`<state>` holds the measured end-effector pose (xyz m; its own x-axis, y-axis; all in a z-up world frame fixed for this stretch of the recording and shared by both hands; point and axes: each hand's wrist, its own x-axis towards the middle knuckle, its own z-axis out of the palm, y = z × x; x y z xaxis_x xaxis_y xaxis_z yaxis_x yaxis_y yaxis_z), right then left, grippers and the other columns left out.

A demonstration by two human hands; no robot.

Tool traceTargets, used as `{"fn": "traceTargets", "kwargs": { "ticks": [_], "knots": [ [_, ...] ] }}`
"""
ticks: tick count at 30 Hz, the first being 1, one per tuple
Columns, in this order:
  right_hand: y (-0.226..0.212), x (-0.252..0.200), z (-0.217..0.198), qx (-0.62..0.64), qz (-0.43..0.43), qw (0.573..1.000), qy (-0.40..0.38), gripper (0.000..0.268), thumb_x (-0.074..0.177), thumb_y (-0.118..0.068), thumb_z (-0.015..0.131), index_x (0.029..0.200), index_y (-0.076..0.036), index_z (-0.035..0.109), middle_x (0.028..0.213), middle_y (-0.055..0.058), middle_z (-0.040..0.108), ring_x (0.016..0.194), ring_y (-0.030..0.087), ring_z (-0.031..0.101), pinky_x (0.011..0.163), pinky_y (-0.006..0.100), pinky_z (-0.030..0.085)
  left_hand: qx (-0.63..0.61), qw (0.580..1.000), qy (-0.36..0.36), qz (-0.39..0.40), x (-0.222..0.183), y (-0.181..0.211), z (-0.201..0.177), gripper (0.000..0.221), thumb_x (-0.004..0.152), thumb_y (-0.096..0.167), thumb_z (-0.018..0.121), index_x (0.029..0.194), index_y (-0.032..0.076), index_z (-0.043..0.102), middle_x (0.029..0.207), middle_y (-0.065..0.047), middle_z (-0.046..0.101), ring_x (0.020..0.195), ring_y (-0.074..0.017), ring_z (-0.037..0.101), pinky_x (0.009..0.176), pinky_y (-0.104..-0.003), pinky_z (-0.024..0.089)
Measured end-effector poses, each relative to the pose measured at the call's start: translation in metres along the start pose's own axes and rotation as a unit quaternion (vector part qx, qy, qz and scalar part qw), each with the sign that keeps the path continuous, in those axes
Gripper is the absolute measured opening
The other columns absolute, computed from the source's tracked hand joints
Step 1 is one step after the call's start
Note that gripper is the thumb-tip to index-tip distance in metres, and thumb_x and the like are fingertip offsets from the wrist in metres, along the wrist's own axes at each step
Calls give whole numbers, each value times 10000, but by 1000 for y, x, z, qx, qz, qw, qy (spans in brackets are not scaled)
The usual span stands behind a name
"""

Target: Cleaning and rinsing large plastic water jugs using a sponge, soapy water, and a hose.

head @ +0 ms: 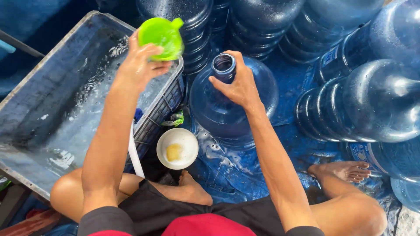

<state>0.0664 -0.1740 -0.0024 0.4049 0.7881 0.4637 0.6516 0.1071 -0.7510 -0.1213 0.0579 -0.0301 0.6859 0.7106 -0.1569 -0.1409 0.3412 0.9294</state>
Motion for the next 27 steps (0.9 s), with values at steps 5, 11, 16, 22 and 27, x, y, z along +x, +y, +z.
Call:
{"fn": "traceTargets", "kwargs": {
  "ticks": [5, 11, 16, 22, 27],
  "knots": [
    [3, 4, 4, 3, -20, 1000, -17, 617, 742, -125, 858, 1266, -43, 544, 1112, 91, 706, 951, 230, 711, 875, 329, 547, 277, 944, 66, 167, 9, -12, 60, 946, 847, 185, 826, 1558, 293, 212, 1330, -261, 474, 1002, -351, 636, 858, -430, 618],
    [7, 10, 2, -5, -15, 999, -29, 622, 689, -236, 933, 1168, -59, 576, 990, 74, 754, 842, 211, 724, 781, 335, 552, 450, 796, 91, 394, -11, -5, 97, 1009, 859, 93, 885, 1549, 276, 173, 1424, -232, 246, 1264, -432, 500, 1031, -492, 608],
    [28, 10, 8, -35, -66, 997, -14, 904, 699, -282, 991, 1348, -55, 404, 1095, 171, 761, 926, 326, 777, 780, 392, 592, 470, 751, 91, 456, -31, 7, 116, 1077, 854, 32, 954, 1577, 313, 208, 1571, -178, 110, 1398, -499, 557, 1041, -466, 699],
    [17, 14, 5, -80, -174, 981, -5, 511, 764, 47, 810, 1235, -40, 630, 1259, 190, 615, 1013, 388, 698, 798, 458, 593, 521, 691, 60, 498, -30, 0, 117, 1202, 756, -20, 1021, 1619, 327, 260, 1612, -130, 81, 1303, -388, 698, 1026, -461, 701],
    [-1, 24, -14, 88, -1, 991, -97, 291, 803, -46, 734, 829, -100, 450, 1357, 83, 606, 1212, 230, 560, 1079, 360, 402, 440, 771, 145, 437, 22, -30, 36, 967, 965, 146, 934, 1580, 187, 190, 1455, -135, 279, 1300, -280, 352, 1165, -400, 427]
  ]
}}
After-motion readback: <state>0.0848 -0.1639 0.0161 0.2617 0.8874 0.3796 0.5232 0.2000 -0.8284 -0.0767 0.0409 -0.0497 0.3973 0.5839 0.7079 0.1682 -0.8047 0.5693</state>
